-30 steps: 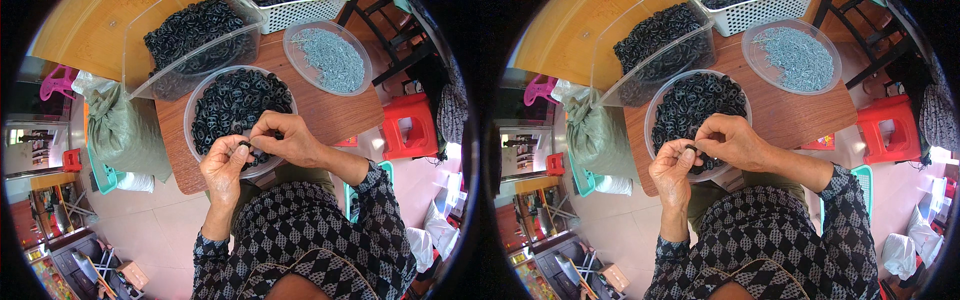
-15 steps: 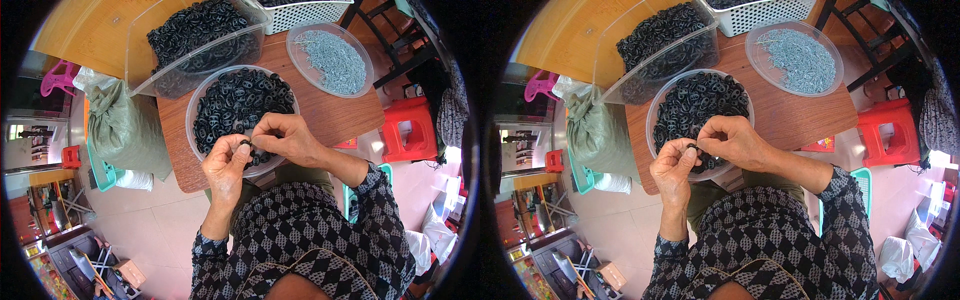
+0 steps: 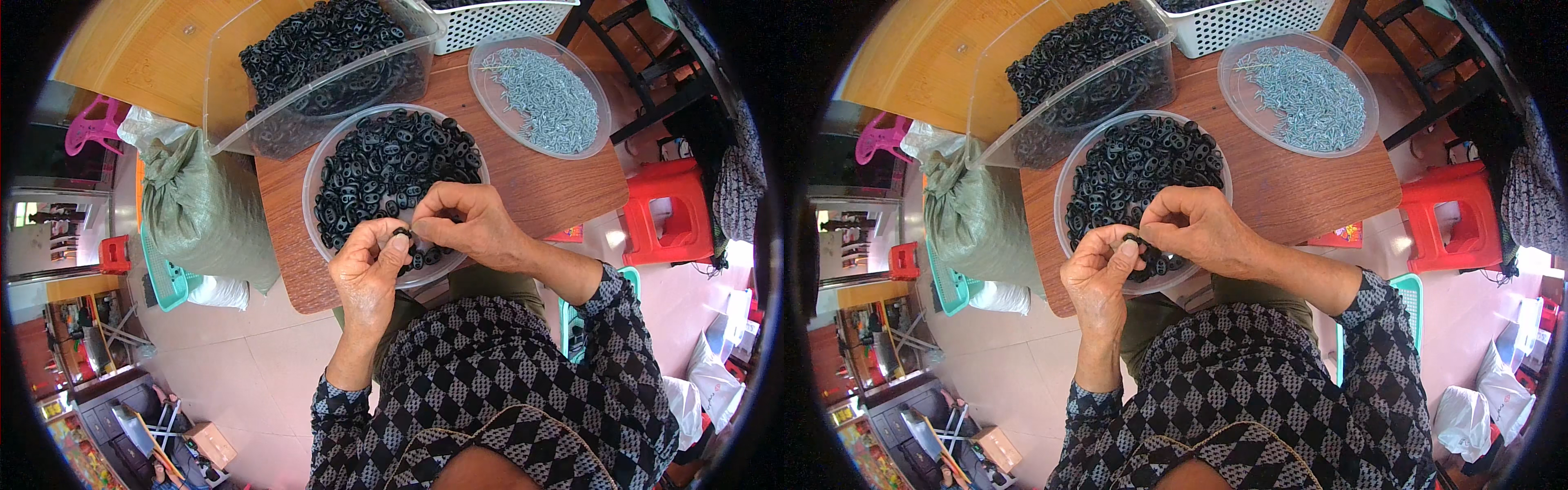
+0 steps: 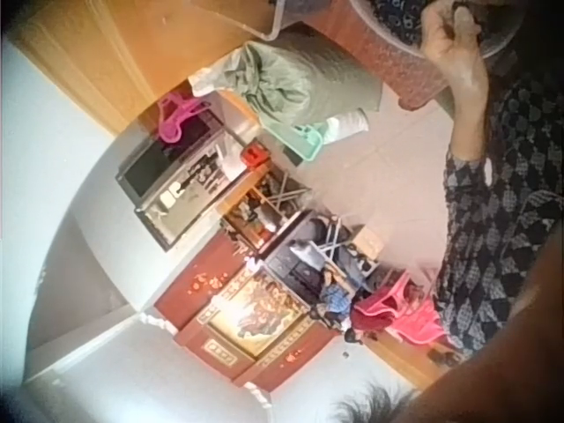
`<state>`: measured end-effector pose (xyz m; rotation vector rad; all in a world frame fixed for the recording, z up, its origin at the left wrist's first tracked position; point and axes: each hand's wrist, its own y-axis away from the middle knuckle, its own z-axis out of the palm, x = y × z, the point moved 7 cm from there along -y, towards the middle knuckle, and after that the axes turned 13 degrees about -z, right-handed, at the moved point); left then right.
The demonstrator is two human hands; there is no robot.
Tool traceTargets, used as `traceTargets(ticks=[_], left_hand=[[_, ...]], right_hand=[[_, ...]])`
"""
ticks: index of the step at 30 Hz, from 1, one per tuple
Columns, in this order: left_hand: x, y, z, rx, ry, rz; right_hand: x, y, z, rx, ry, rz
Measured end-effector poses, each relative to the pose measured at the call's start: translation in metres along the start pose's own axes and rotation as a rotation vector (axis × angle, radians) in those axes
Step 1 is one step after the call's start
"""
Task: The person assembles plastic cord locks by taking springs and plastic toggle pieces from containers and inserting the springs into the toggle bodies by hand.
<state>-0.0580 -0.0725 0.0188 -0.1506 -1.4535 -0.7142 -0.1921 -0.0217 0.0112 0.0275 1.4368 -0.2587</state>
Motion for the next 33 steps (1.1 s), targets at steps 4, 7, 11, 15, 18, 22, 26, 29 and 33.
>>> traceTargets(ticks=[4, 7, 11, 15, 18, 22, 26, 29, 33], left_hand=[[-0.001, 0.0, 0.001, 0.0, -0.026, -0.004], [-0.003, -0.001, 0.001, -0.003, -0.04, 0.007], [-0.001, 0.001, -0.001, 0.022, -0.121, 0.067], [0.0, 0.002, 0.0, 0.065, -0.225, 0.119], [0.001, 0.003, 0.0, 0.097, -0.245, 0.155], [0.0, 0.005, 0.0, 0.141, -0.235, 0.175], [0.002, 0.005, 0.003, 0.16, -0.167, 0.185], [0.001, 0.001, 0.002, 0.148, -0.124, 0.198], [0.002, -0.002, -0.003, 0.153, -0.113, 0.187]], right_hand=[[-0.001, 0.0, 0.0, -0.01, 0.032, -0.003], [0.002, 0.0, -0.001, -0.006, 0.049, -0.026], [-0.001, 0.0, 0.002, -0.017, 0.084, -0.043], [-0.003, 0.0, 0.002, -0.01, 0.174, -0.14], [-0.004, -0.001, 0.004, -0.009, 0.203, -0.196], [-0.007, -0.002, 0.006, 0.015, 0.258, -0.267], [-0.008, -0.002, 0.008, 0.012, 0.355, -0.357], [-0.012, -0.005, 0.01, -0.009, 0.394, -0.438], [-0.016, -0.012, 0.012, -0.025, 0.451, -0.5]])
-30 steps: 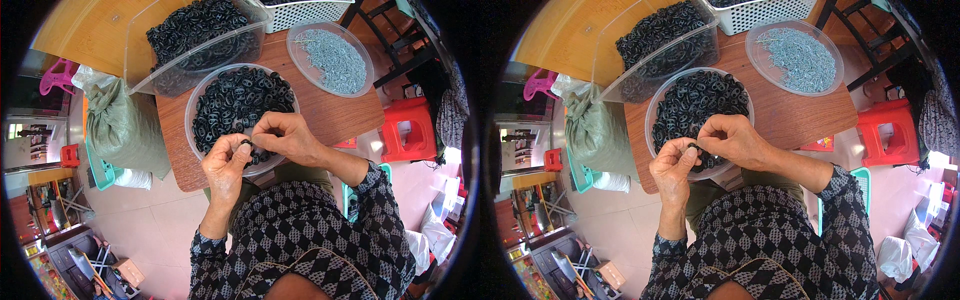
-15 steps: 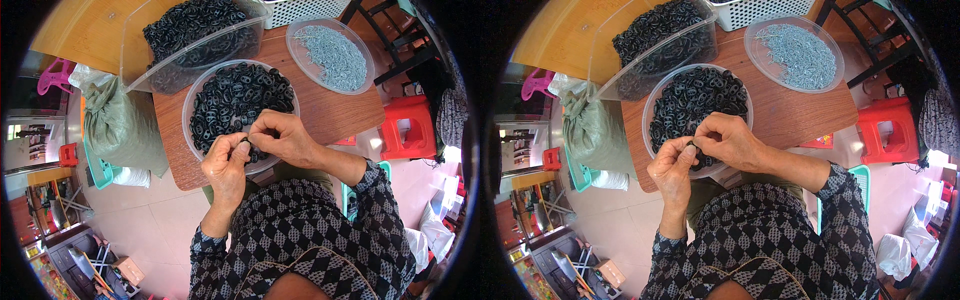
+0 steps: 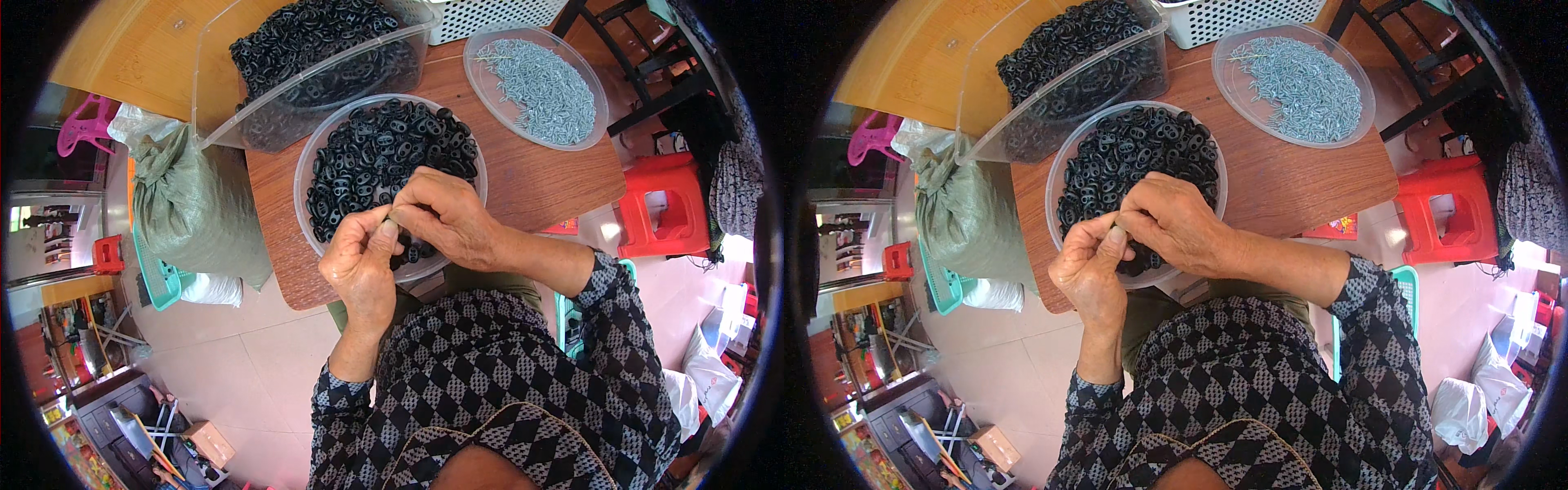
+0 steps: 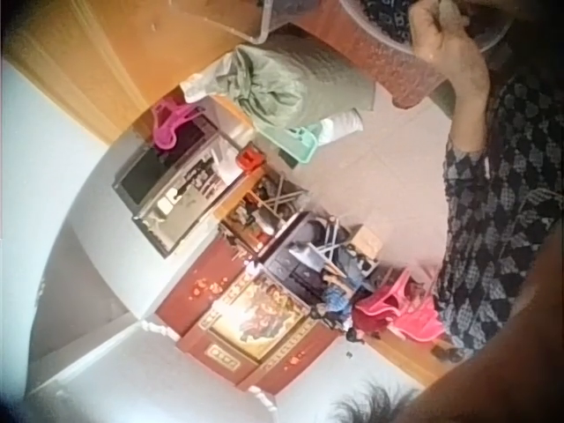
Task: The person assembles plastic cord locks by taking springs and plastic toggle pieces from containers and inserting the springs into the toggle bodies by hand.
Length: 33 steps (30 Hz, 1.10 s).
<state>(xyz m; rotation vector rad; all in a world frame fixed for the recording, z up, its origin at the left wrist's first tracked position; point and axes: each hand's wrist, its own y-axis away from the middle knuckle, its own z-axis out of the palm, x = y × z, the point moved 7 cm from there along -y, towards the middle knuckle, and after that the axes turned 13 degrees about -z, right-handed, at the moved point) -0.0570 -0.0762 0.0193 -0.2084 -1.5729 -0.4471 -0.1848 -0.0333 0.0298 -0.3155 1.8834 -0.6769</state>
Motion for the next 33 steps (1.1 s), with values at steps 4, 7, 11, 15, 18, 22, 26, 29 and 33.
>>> traceTargets(ticks=[4, 7, 11, 15, 18, 22, 26, 29, 33], left_hand=[[0.0, -0.014, -0.002, -0.028, 0.05, -0.042], [0.003, -0.019, -0.013, -0.018, 0.125, -0.034], [0.0, -0.017, -0.029, 0.034, 0.156, -0.07], [-0.007, -0.012, -0.031, 0.062, 0.175, -0.092], [-0.006, -0.009, -0.03, 0.067, 0.186, -0.093], [-0.006, -0.006, -0.034, 0.077, 0.178, -0.086], [-0.01, -0.006, -0.029, 0.061, 0.197, -0.099], [-0.007, -0.003, -0.031, 0.063, 0.205, -0.097], [-0.009, -0.003, -0.038, 0.057, 0.21, -0.077]], right_hand=[[0.003, -0.011, -0.004, -0.044, 0.077, -0.129], [-0.005, -0.03, -0.015, -0.062, 0.137, -0.217], [0.007, -0.028, -0.032, -0.058, 0.327, -0.162], [0.014, -0.012, -0.005, -0.288, 0.547, -0.271], [0.015, -0.014, 0.006, -0.302, 0.57, -0.335], [0.013, -0.017, 0.012, -0.414, 0.709, -0.385], [0.019, -0.012, 0.024, -0.494, 0.752, -0.408], [0.015, -0.013, 0.028, -0.519, 0.726, -0.464], [0.02, -0.017, 0.004, -0.443, 0.685, -0.385]])
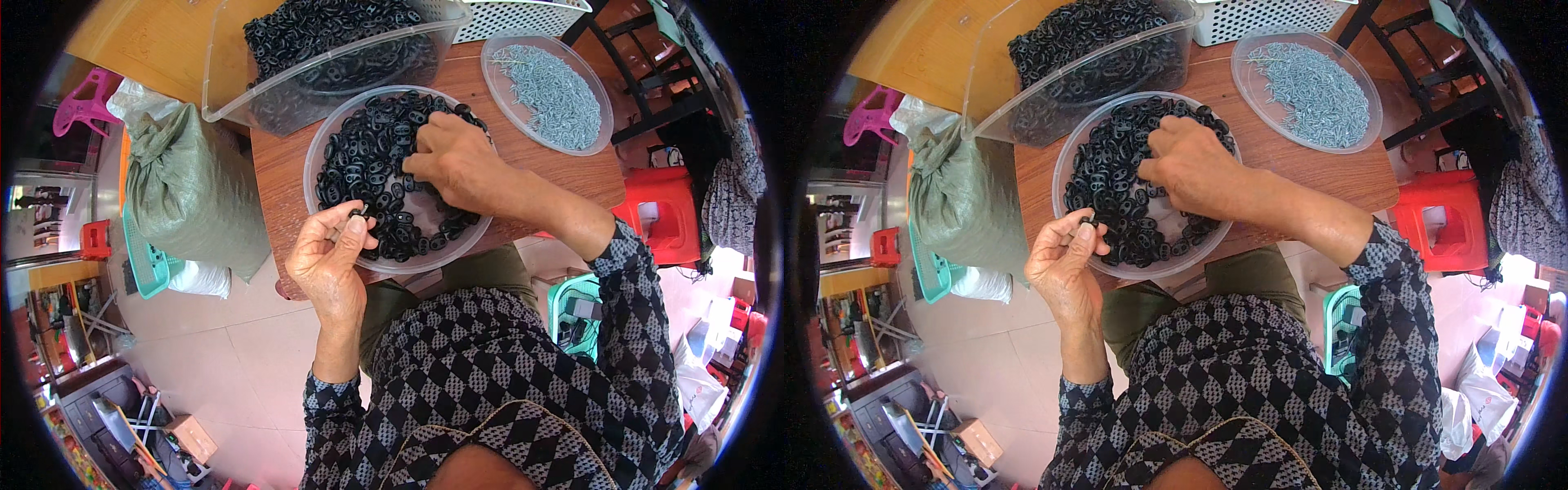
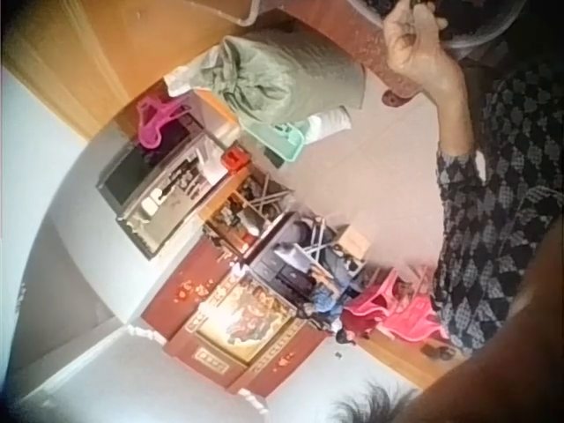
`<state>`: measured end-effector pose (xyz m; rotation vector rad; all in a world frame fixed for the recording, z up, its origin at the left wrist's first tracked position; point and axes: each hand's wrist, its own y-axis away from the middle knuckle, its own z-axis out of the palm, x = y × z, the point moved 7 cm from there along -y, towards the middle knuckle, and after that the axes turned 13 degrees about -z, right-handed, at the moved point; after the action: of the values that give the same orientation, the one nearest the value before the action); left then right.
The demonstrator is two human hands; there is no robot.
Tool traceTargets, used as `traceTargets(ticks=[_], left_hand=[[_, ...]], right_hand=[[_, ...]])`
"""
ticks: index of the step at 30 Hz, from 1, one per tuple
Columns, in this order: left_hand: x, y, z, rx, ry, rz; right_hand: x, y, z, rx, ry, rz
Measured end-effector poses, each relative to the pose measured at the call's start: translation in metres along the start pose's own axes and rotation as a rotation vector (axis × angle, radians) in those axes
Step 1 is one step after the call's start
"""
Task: The person assembles plastic cord locks by taking springs and plastic toggle pieces from containers and inserting the springs into the toggle bodies by hand.
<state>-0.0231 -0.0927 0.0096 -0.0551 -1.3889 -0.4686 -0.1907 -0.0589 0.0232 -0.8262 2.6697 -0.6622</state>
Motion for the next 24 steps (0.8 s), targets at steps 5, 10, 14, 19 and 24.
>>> traceTargets(ticks=[5, 10, 14, 19, 24], left_hand=[[0.0, 0.0, 0.007, -0.02, -0.002, -0.008], [0.001, 0.001, 0.004, -0.032, 0.01, -0.001], [-0.002, 0.0, 0.005, -0.034, 0.028, -0.013], [-0.003, 0.001, 0.009, -0.037, 0.036, -0.019], [-0.004, -0.001, 0.009, -0.045, 0.034, -0.007]], right_hand=[[-0.009, 0.001, 0.01, -0.048, 0.05, -0.05], [-0.018, -0.009, 0.015, -0.145, 0.145, -0.156], [-0.017, -0.008, 0.017, -0.157, 0.149, -0.16], [-0.007, -0.003, 0.008, -0.081, 0.034, -0.054], [0.015, 0.007, -0.009, 0.169, -0.213, 0.156]])
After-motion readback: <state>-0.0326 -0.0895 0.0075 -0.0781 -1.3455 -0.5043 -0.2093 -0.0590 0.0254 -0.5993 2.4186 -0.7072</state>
